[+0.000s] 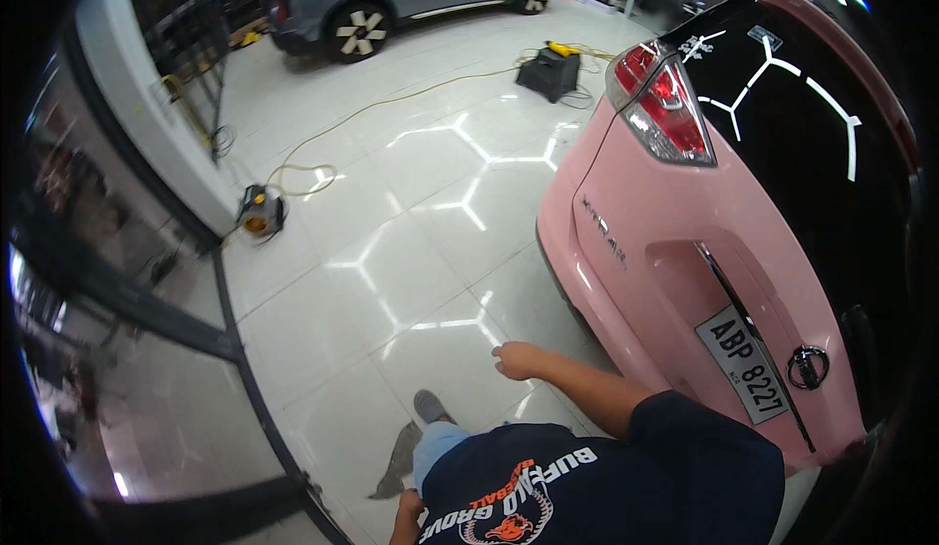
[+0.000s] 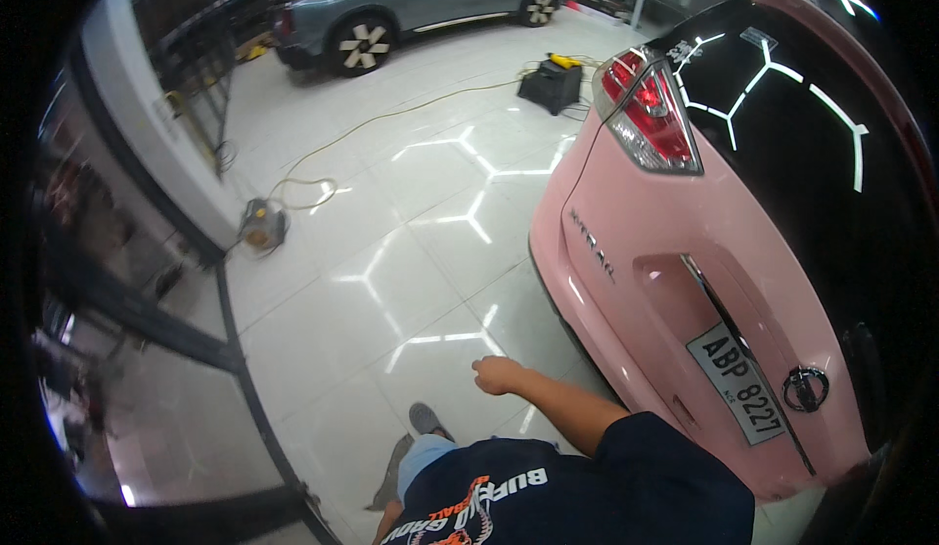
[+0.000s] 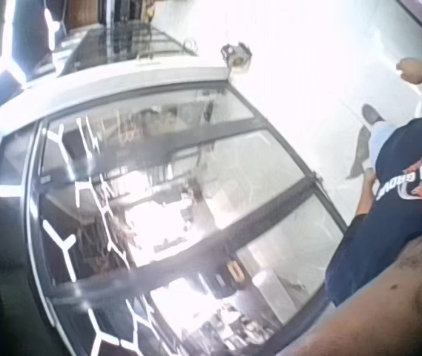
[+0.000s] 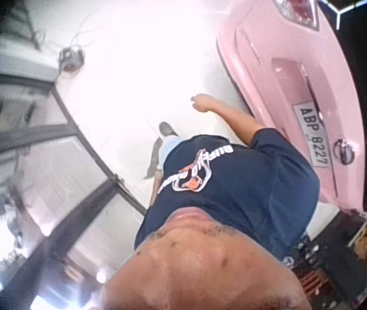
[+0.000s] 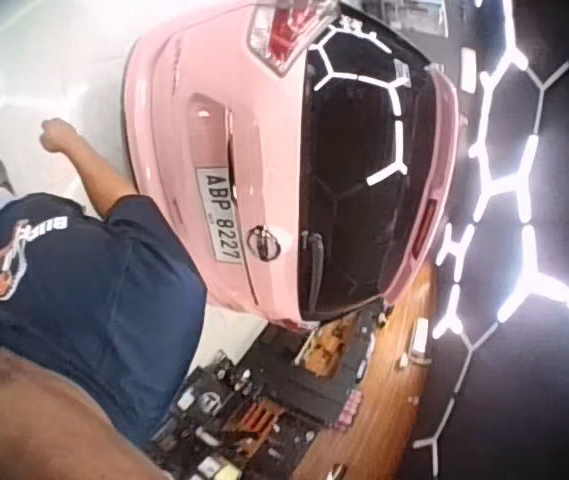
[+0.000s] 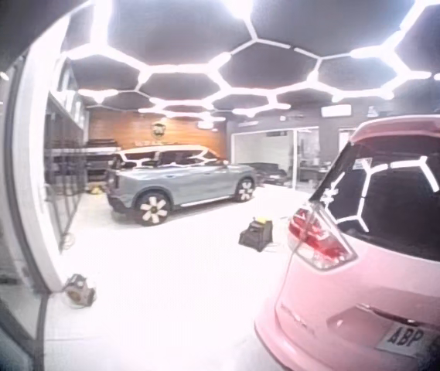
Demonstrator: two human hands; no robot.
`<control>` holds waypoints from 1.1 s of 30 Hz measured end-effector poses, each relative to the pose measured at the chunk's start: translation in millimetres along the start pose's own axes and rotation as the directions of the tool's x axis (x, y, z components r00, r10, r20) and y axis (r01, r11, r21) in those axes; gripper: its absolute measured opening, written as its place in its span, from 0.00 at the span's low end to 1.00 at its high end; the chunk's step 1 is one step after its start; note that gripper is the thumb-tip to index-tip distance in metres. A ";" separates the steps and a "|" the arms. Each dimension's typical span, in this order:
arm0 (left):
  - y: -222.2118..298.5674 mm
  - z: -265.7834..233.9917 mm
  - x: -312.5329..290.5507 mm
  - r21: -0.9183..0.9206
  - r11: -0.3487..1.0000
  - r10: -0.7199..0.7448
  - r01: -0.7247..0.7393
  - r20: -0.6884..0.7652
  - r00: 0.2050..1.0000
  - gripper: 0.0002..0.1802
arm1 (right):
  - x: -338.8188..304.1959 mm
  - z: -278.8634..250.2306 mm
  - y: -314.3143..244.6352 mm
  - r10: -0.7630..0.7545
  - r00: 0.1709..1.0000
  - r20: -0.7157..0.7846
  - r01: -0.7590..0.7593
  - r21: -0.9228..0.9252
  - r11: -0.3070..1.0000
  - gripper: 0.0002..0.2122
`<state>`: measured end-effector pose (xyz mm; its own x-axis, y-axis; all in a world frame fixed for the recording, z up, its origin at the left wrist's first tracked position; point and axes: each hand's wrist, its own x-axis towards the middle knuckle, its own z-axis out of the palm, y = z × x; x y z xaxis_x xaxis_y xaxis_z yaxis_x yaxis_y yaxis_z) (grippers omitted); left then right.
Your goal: The person applies a white vinyl wrap to the driver-side door of a pink car. They use a red squeegee to smooth the film, a yellow heat gun to warm the edges, and a pink plastic tool to tuck the wrap into the door's seams and crevices.
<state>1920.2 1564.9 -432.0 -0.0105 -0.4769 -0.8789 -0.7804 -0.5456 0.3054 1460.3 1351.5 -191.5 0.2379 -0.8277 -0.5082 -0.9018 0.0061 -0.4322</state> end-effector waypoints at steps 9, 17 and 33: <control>296.4 -352.6 168.6 -0.080 0.993 0.078 -0.084 -0.076 0.994 0.15 | 123.5 -106.4 43.8 0.137 0.983 0.120 -0.166 0.277 0.946 0.20; 625.8 -491.9 306.1 -0.486 0.869 -0.024 -0.088 -0.220 0.975 0.14 | 319.6 -264.7 165.9 0.145 0.963 0.229 -0.177 0.130 0.976 0.21; 1119.0 -539.6 595.6 0.535 0.683 0.392 -0.497 0.305 0.868 0.19 | 524.8 -631.8 426.2 0.529 0.846 -0.064 -0.455 0.430 0.780 0.19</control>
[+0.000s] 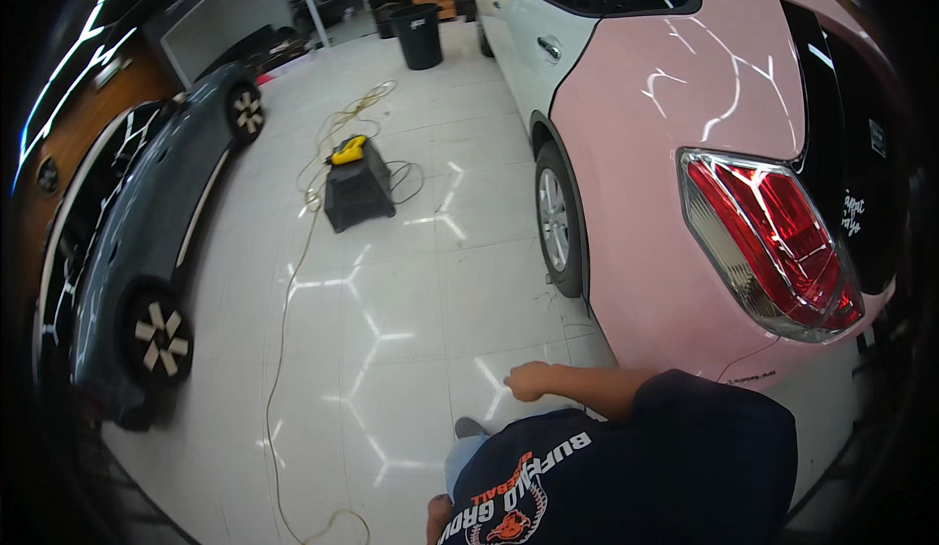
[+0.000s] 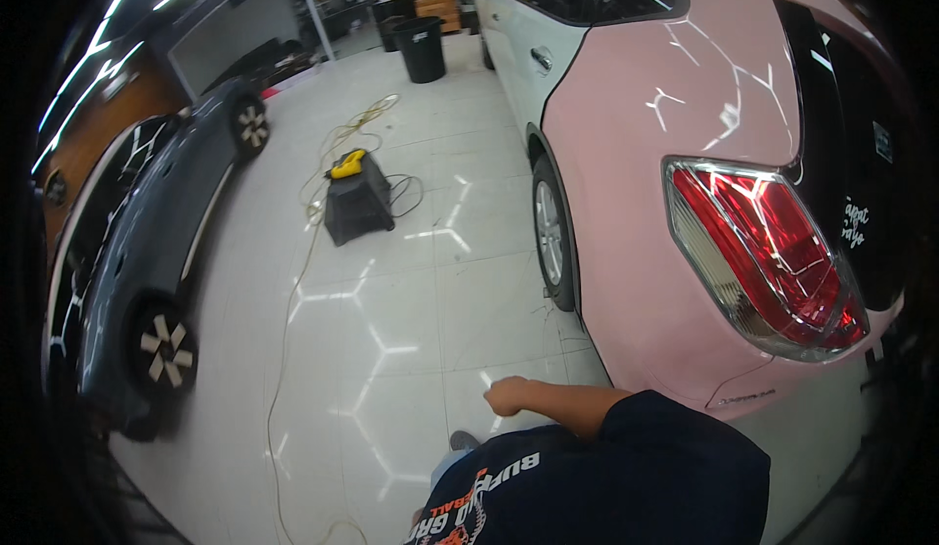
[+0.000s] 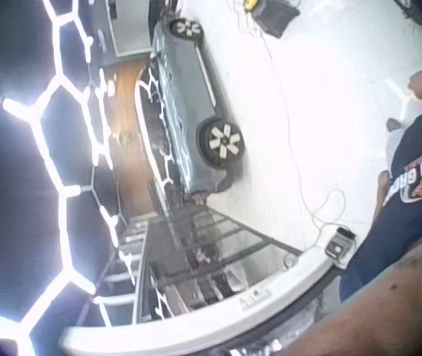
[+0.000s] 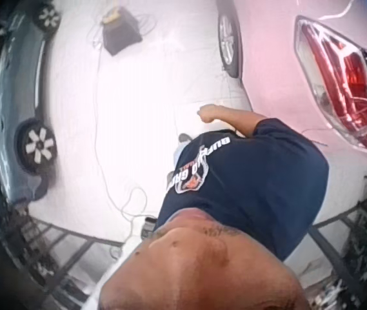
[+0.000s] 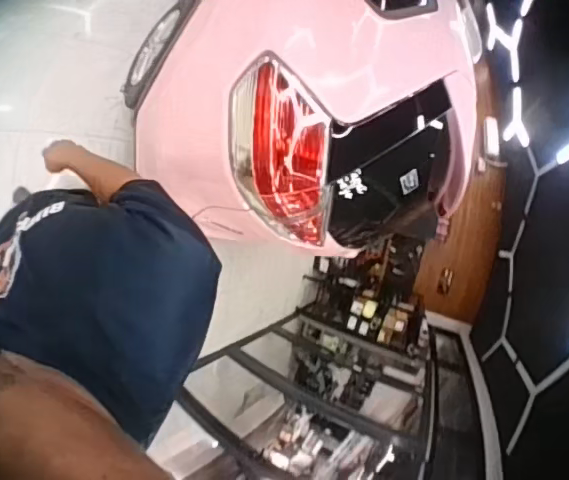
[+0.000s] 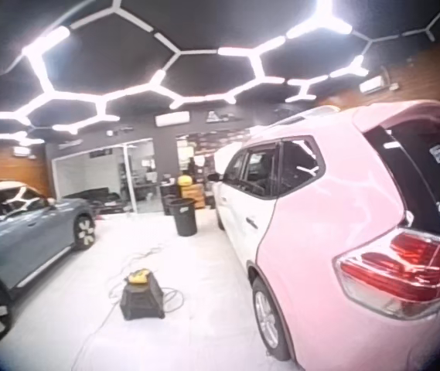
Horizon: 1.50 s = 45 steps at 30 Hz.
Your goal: The person applies a white vinyl wrap to the driver-side door of a pink car. They use a red squeegee to smooth the film, a yellow heat gun to warm the edges, and a pink plastic tool to tuck the wrap into the door's seams and crevices.
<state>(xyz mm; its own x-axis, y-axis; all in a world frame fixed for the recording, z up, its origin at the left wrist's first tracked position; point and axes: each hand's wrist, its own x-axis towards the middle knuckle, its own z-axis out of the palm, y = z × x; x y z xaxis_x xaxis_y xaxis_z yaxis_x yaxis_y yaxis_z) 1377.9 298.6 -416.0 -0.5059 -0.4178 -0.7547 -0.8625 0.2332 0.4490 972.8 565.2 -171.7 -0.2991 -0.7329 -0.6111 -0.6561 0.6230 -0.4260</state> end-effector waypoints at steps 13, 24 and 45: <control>456.2 -326.1 358.7 -0.357 0.912 0.162 -0.202 -0.140 0.977 0.09 | 131.3 -172.3 159.1 0.426 0.864 -0.270 -0.277 0.452 0.848 0.19; 692.3 -283.0 451.2 -0.221 0.975 0.079 -0.020 0.260 0.962 0.17 | 238.7 -483.3 290.6 0.385 0.790 -0.477 -0.154 0.454 0.878 0.17; 1300.1 -331.0 867.6 0.299 0.759 0.493 -0.578 0.315 0.811 0.17 | 407.9 -771.6 596.0 0.763 0.464 -0.449 -0.317 0.720 0.617 0.17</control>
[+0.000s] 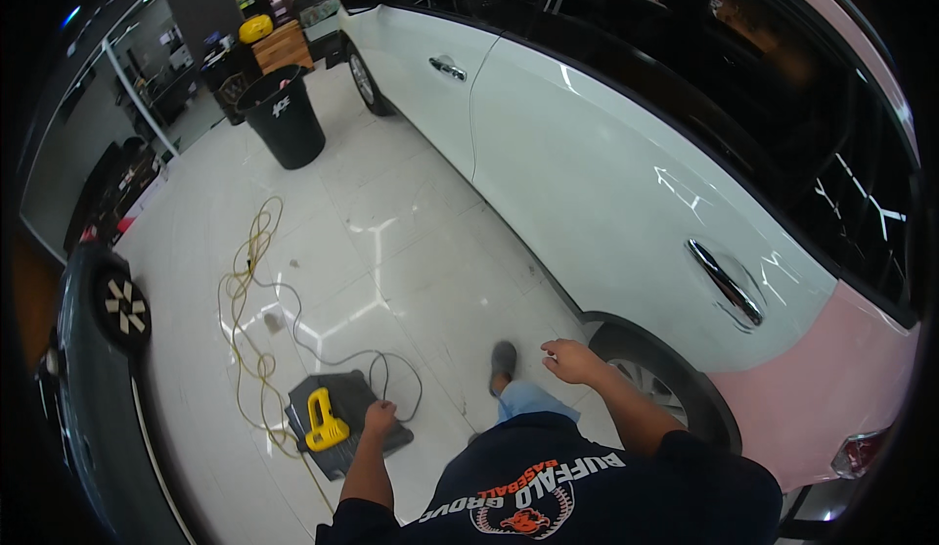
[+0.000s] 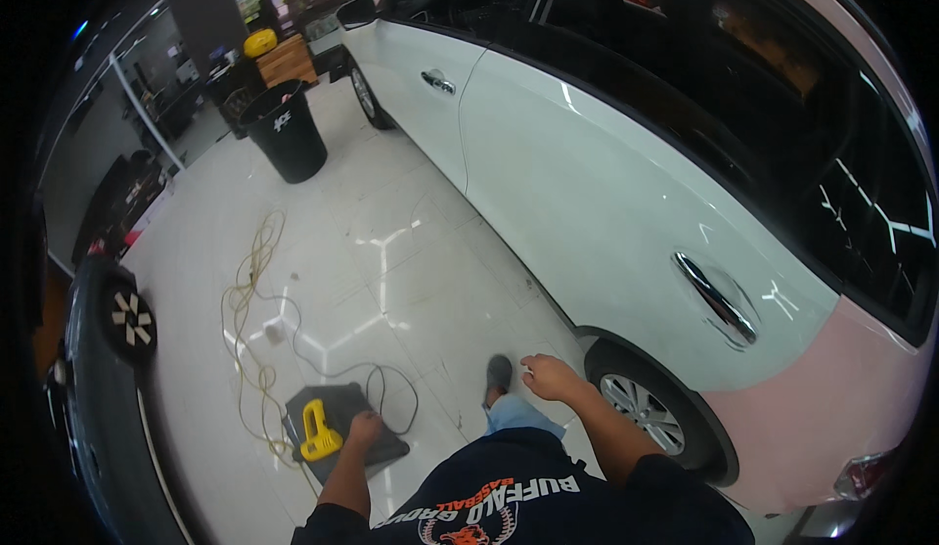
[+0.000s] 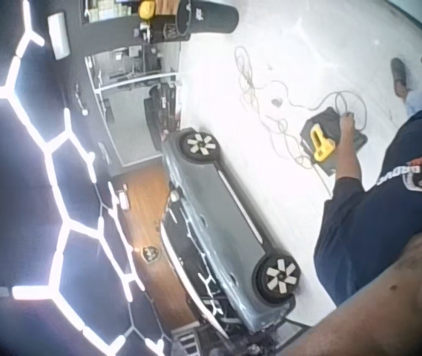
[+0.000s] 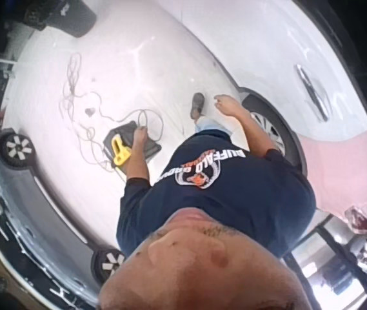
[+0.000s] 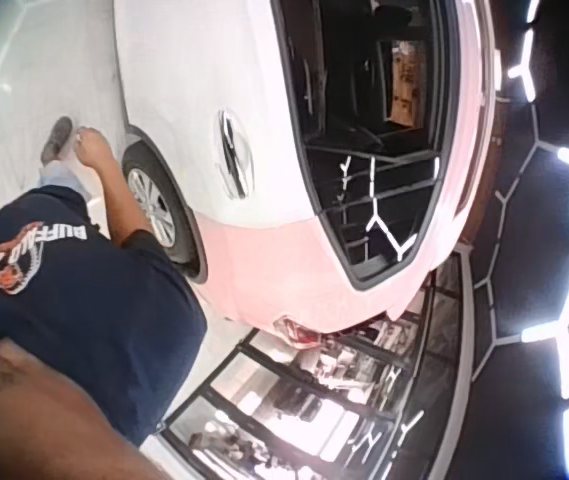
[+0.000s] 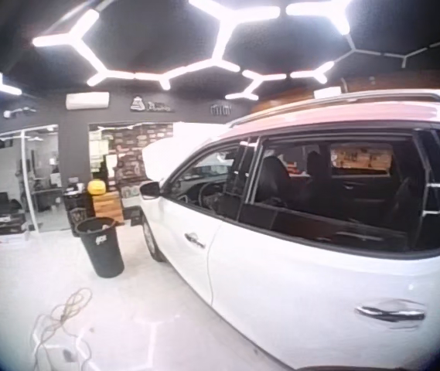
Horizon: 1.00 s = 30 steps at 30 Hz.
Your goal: The person applies a white vinyl wrap to the driver-side door of a pink car. They use a red squeegee to smooth the film, a yellow heat gun to warm the edges, and a pink plastic tool to tuck the wrap into the door's seams and crevices.
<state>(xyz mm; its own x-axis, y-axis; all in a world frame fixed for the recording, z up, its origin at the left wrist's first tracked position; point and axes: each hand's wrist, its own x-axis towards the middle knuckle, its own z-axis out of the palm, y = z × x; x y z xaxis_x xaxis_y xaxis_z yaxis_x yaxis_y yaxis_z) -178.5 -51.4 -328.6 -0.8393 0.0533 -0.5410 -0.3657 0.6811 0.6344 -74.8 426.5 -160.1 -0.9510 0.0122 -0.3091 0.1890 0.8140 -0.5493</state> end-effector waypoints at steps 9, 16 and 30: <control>129.9 -4.3 179.1 0.239 0.956 0.117 -0.173 0.233 0.965 0.21 | 205.2 -76.1 -14.8 -0.066 0.996 -0.066 0.073 0.099 0.992 0.17; 320.5 -43.8 290.8 0.111 0.927 0.330 -0.358 0.206 0.921 0.19 | 315.3 -179.3 -55.1 -0.029 0.985 -0.170 0.051 0.127 0.991 0.15; 774.4 -68.0 505.6 0.314 0.023 0.987 -0.949 0.145 0.072 0.18 | 405.4 -148.6 -125.1 0.438 0.865 -0.244 -0.319 0.408 0.856 0.17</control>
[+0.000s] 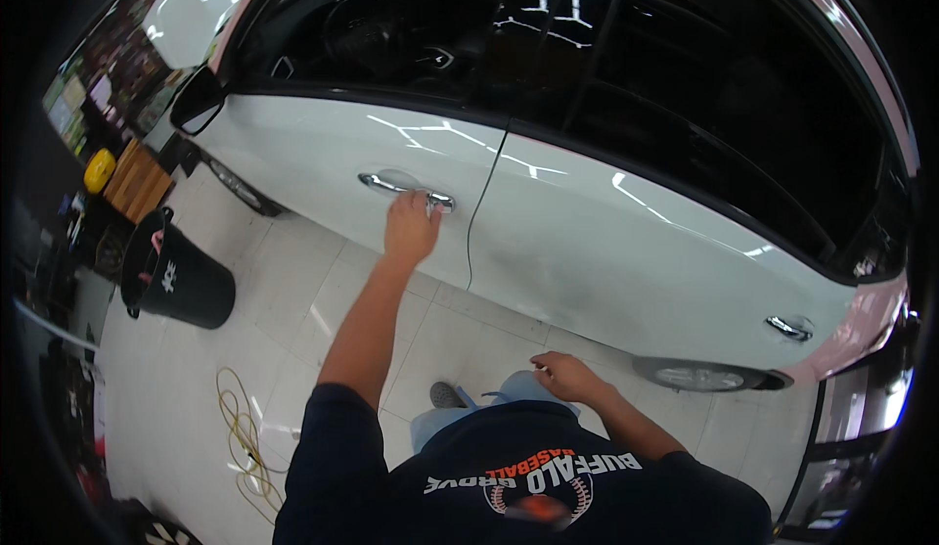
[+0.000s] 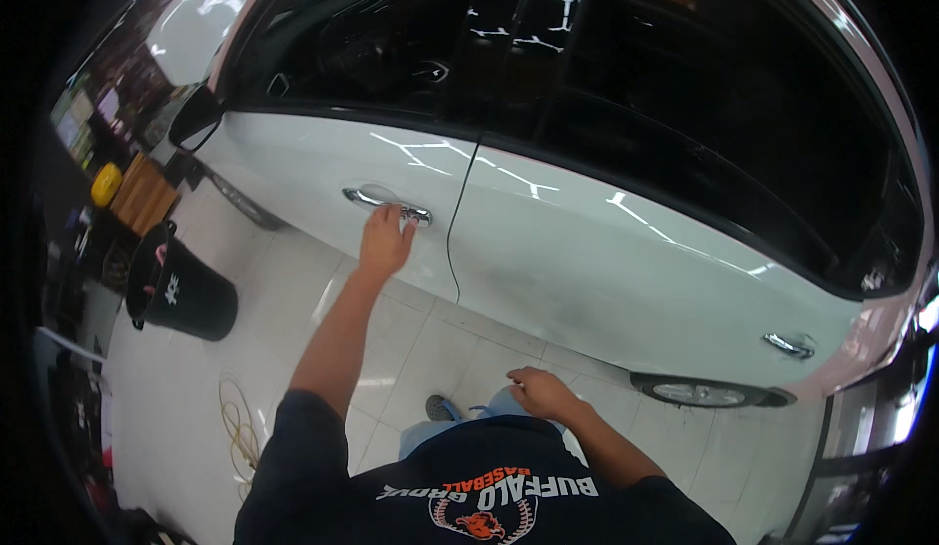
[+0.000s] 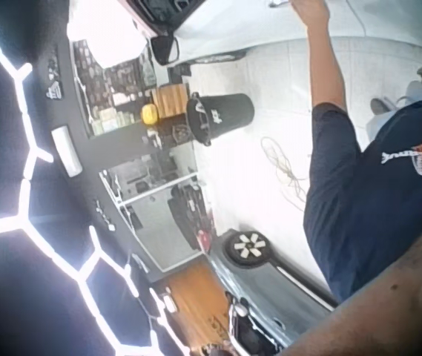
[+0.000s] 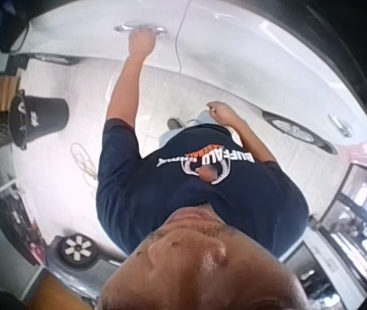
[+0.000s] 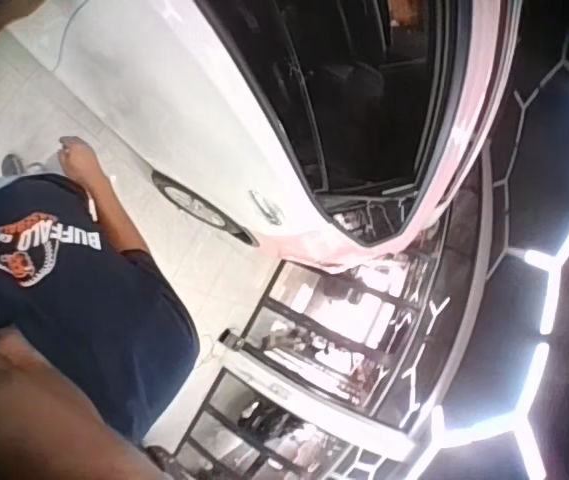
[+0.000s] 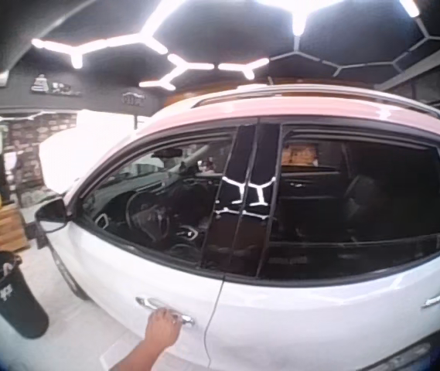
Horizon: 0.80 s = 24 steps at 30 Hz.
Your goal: The person applies a white vinyl wrap to the driver-side door of a pink car. They use a red squeegee to smooth the film, a yellow heat gun to warm the edges, and a pink plastic tool to tuck the wrap into the door's seams and crevices.
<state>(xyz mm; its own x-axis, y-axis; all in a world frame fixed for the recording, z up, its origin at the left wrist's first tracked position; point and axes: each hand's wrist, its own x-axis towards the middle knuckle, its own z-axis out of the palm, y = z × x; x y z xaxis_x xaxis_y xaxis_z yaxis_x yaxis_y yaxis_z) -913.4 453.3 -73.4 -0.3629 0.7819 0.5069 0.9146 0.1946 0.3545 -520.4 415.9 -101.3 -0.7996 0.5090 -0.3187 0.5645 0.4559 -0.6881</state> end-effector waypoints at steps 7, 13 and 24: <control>-51.8 11.4 62.8 0.180 0.982 0.022 -0.056 0.190 0.982 0.24 | 3.3 45.7 10.2 0.133 0.990 0.042 -0.133 -0.018 0.991 0.18; -65.0 6.3 57.2 0.232 0.967 0.037 -0.108 0.293 0.955 0.24 | 19.6 28.2 -32.1 0.097 0.930 0.355 0.045 -0.371 0.928 0.17; -107.2 -132.8 -104.2 0.048 0.997 0.057 -0.066 0.164 0.985 0.22 | 18.8 33.4 -120.2 0.150 0.954 -0.259 -0.117 0.139 0.983 0.14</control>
<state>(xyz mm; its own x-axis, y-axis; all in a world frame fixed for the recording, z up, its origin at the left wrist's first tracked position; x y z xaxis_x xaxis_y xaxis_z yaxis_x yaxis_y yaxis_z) -997.3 272.3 -59.9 -0.2760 0.8784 0.3901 0.9440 0.1713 0.2821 -610.1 346.3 -46.3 -0.6248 0.7435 -0.2383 0.6202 0.2872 -0.7300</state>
